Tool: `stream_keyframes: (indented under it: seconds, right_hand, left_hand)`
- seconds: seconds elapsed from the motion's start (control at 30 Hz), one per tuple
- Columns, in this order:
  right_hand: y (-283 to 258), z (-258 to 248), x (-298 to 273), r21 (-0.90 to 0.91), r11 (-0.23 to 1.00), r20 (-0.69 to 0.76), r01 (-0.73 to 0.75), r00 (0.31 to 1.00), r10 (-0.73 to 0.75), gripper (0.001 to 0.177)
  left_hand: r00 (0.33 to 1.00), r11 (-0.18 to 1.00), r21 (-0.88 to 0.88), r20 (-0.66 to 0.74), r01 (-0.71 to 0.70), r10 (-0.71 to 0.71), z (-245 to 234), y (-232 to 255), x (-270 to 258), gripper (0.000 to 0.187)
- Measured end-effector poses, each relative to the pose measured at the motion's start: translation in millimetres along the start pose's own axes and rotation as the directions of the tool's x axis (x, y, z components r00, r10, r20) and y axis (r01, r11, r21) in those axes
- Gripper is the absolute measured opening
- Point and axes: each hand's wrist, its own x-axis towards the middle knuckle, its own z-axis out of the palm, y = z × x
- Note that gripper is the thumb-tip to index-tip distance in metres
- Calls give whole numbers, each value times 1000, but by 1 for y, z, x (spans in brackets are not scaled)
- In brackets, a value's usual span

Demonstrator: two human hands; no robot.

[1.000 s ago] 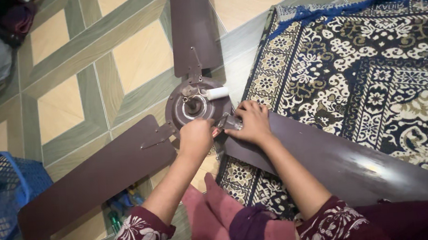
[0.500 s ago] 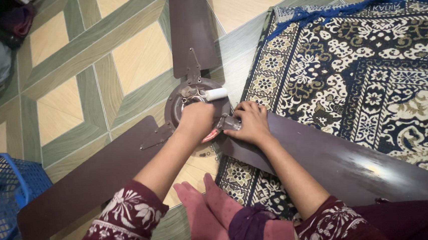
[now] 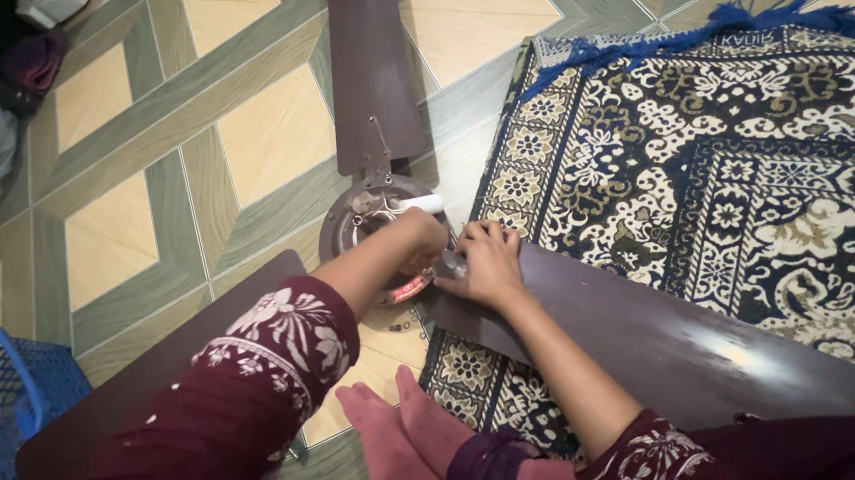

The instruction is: The person assembles a ceiling fan by attaching blades to the motor housing. They use a screwdriver to tighten screws securing each blade, then adjust the blade angles and check alignment.

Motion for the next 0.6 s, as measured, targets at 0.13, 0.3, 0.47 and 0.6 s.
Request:
stream_keyframes:
  seconds: [0.13,0.3,0.47,0.6]
  right_hand:
    - [-1,-2,1,-18,999,49,-32,998,33,59]
    - [-1,-3,2,25,1000,24,-18,1000,17,60]
    - [0,-2,0,40,999,20,-23,1000,22,57]
    - [0,-3,1,49,998,33,-39,999,38,57]
  left_hand:
    - [972,757,610,115,-234,207,-10,5,-21,28]
    - [1000,987,162,-21,-5,9,-50,32,-64,29]
    - [946,832,466,33,-300,323,-72,42,-98,28]
    - [969,978,124,-160,-168,186,-42,18,-95,19]
